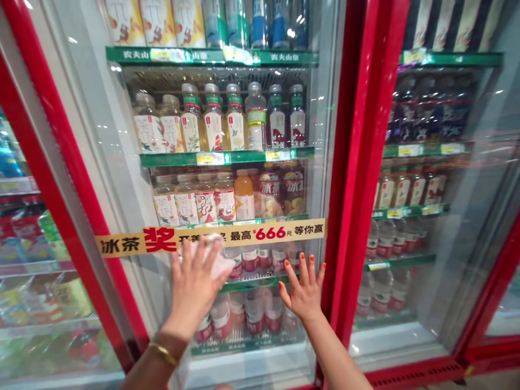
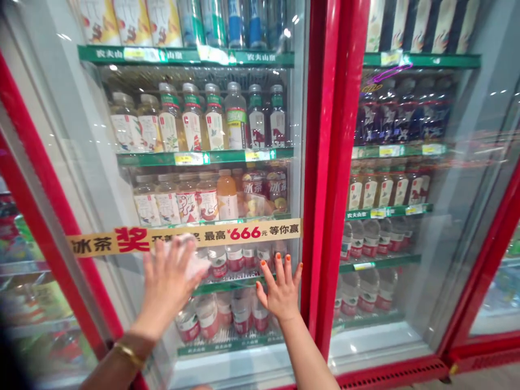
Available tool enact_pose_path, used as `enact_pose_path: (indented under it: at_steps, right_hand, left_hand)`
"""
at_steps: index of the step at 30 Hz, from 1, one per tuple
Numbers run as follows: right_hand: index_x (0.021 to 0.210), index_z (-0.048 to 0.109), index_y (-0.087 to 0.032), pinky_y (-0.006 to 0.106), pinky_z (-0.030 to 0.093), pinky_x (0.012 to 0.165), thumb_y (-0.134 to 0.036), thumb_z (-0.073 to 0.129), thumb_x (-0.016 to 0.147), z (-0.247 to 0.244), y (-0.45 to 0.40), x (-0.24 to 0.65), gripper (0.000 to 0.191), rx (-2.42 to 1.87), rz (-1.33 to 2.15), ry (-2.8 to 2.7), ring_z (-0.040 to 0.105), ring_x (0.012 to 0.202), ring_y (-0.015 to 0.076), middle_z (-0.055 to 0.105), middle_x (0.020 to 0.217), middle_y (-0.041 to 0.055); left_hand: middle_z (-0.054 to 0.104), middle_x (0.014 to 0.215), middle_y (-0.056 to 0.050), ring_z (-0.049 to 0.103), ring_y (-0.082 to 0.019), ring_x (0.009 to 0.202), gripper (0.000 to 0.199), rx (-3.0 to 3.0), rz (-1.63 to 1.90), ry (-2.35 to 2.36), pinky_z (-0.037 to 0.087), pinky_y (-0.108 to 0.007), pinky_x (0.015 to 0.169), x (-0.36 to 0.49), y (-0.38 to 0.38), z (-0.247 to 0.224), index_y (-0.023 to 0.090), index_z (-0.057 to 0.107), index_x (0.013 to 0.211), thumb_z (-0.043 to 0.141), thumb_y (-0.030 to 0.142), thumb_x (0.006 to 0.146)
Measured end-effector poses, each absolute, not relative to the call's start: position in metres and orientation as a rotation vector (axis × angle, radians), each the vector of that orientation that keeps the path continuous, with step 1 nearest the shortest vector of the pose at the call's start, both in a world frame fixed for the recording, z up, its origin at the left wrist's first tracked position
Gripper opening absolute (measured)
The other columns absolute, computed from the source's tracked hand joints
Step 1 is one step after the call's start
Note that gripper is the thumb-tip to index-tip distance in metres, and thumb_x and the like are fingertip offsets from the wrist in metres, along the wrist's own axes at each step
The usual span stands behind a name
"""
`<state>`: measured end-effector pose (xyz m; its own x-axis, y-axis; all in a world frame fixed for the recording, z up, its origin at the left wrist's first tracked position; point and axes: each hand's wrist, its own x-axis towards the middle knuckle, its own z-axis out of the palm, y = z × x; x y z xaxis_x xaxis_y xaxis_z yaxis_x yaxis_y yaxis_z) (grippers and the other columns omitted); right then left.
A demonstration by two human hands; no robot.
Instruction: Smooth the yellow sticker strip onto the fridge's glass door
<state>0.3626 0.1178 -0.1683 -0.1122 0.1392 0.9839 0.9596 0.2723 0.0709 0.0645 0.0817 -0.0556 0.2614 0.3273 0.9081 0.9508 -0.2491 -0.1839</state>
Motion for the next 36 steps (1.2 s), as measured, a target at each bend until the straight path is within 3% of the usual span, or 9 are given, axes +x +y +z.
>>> enact_pose_path:
  at_steps: [4, 11, 14, 18, 20, 24, 29, 32, 36]
  right_hand:
    - [0.171, 0.039, -0.030, 0.077, 0.019, 0.133, -0.039, 0.074, 0.089, -0.166, 0.116, 0.364, 0.090, -1.053, -1.007, -1.516, 0.018, 0.170, 0.0467, 0.017, 0.186, 0.0139]
    - [0.178, 0.019, -0.022, 0.076, 0.018, 0.134, -0.040, 0.067, 0.095, -0.165, 0.117, 0.363, 0.097, -1.051, -1.006, -1.485, 0.019, 0.171, 0.0428, 0.022, 0.184, 0.0174]
    - [0.178, 0.021, -0.023, 0.076, 0.019, 0.134, -0.040, 0.069, 0.094, -0.166, 0.117, 0.364, 0.098, -1.048, -1.000, -1.493, 0.023, 0.170, 0.0441, 0.024, 0.183, 0.0168]
    - [0.177, 0.023, -0.025, 0.077, 0.018, 0.134, -0.041, 0.068, 0.095, -0.168, 0.116, 0.366, 0.094, -1.023, -0.984, -1.464, 0.027, 0.168, 0.0442, 0.026, 0.183, 0.0150]
    - [0.176, 0.026, -0.025, 0.078, 0.017, 0.134, -0.040, 0.064, 0.097, -0.169, 0.118, 0.367, 0.089, -1.007, -0.978, -1.455, 0.027, 0.168, 0.0433, 0.026, 0.183, 0.0135]
    - [0.176, 0.028, -0.025, 0.079, 0.016, 0.133, -0.042, 0.058, 0.100, -0.171, 0.122, 0.368, 0.084, -0.993, -0.963, -1.447, 0.026, 0.169, 0.0434, 0.024, 0.184, 0.0117]
    - [0.176, 0.027, -0.026, 0.080, 0.016, 0.132, -0.056, 0.057, 0.101, -0.173, 0.121, 0.368, 0.087, -1.009, -0.956, -1.451, 0.025, 0.169, 0.0449, 0.024, 0.184, 0.0107]
    - [0.176, 0.026, -0.026, 0.081, 0.015, 0.132, -0.059, 0.055, 0.101, -0.173, 0.121, 0.369, 0.088, -1.008, -0.958, -1.455, 0.023, 0.169, 0.0451, 0.022, 0.185, 0.0107]
    - [0.177, 0.026, -0.025, 0.080, 0.015, 0.133, -0.060, 0.054, 0.102, -0.173, 0.121, 0.369, 0.087, -1.004, -0.961, -1.462, 0.023, 0.170, 0.0442, 0.022, 0.185, 0.0107]
  left_hand:
    - [0.005, 0.186, -0.014, -0.011, -0.044, 0.171, 0.092, -1.609, -1.107, -1.401, 0.007, -0.077, 0.136, 0.103, 0.095, -0.003, 0.026, 0.011, 0.177, 0.054, 0.062, 0.104]
    - [0.035, 0.178, 0.013, 0.017, -0.019, 0.172, 0.064, -2.004, -0.776, -0.802, 0.018, -0.051, 0.143, 0.099, 0.091, -0.134, 0.050, 0.036, 0.168, 0.052, 0.038, 0.107]
    - [0.021, 0.185, 0.005, 0.002, -0.032, 0.174, 0.074, -1.770, -0.967, -1.132, 0.010, -0.069, 0.140, 0.032, 0.085, -0.115, 0.047, 0.014, 0.174, 0.048, 0.045, 0.109]
    - [-0.006, 0.184, -0.023, -0.003, -0.052, 0.169, 0.091, -1.407, -1.199, -1.607, 0.014, -0.080, 0.134, 0.018, 0.080, -0.071, 0.017, -0.001, 0.177, 0.048, 0.052, 0.108]
    - [0.004, 0.184, -0.027, -0.002, -0.051, 0.170, 0.094, -1.392, -1.148, -1.601, 0.020, -0.077, 0.134, 0.037, 0.083, -0.093, 0.012, 0.010, 0.176, 0.054, 0.055, 0.105]
    - [0.039, 0.177, -0.012, 0.011, -0.040, 0.173, 0.082, -1.579, -0.956, -1.345, 0.023, -0.066, 0.139, 0.038, 0.082, -0.184, 0.032, 0.038, 0.170, 0.070, 0.053, 0.098]
    - [0.012, 0.182, -0.030, 0.004, -0.045, 0.172, 0.092, -1.234, -1.244, -1.621, 0.022, -0.073, 0.136, -0.006, 0.080, -0.183, 0.010, 0.009, 0.176, 0.057, 0.045, 0.106]
    - [0.008, 0.181, -0.032, 0.004, -0.049, 0.171, 0.103, -1.274, -1.265, -1.653, 0.019, -0.076, 0.135, 0.023, 0.094, -0.166, 0.006, 0.013, 0.175, 0.059, 0.062, 0.102]
    - [0.048, 0.171, -0.018, 0.036, -0.039, 0.165, 0.093, -1.623, -1.041, -1.319, 0.023, -0.062, 0.139, 0.063, 0.090, -0.209, 0.025, 0.050, 0.164, 0.074, 0.074, 0.088]
